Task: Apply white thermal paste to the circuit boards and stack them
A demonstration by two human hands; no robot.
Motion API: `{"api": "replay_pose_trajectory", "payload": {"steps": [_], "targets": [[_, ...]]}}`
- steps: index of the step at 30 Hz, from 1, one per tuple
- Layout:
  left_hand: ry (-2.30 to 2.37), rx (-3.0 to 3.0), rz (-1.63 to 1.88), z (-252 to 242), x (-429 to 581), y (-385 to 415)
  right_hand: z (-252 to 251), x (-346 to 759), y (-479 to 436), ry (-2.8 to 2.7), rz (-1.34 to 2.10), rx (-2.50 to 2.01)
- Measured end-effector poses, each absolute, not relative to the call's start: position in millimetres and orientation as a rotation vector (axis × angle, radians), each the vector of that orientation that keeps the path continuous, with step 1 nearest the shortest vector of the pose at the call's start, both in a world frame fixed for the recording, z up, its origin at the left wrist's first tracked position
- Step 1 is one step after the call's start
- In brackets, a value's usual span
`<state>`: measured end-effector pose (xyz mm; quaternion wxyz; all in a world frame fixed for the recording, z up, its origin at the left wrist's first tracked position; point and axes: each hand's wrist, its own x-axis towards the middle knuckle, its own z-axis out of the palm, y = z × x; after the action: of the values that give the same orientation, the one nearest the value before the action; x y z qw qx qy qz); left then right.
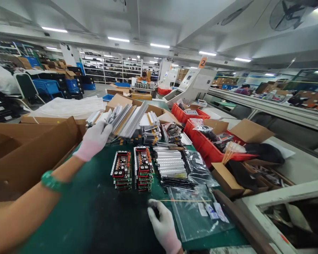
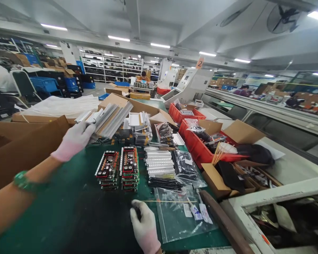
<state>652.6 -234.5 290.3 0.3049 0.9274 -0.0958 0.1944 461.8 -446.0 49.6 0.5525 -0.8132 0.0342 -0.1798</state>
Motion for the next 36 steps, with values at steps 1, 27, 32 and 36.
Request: {"api": "replay_pose_trajectory", "payload": {"steps": [1, 27, 32, 36], "targets": [[-0.26, 2.454, 0.493, 283, 631, -226, 52, 461, -445, 0.096, -0.441, -1.924], [-0.641, 2.654, 0.526, 106, 503, -205, 103, 526, -569, 0.17, -0.437, -2.998], [-0.798, 2.439, 0.322, 110, 471, -215, 116, 474, -525, 0.115, -0.646, -2.505], [-0.972, 2.335, 0.126, 114, 447, -238, 112, 420, -460, -0.023, -0.354, -1.756]]}}
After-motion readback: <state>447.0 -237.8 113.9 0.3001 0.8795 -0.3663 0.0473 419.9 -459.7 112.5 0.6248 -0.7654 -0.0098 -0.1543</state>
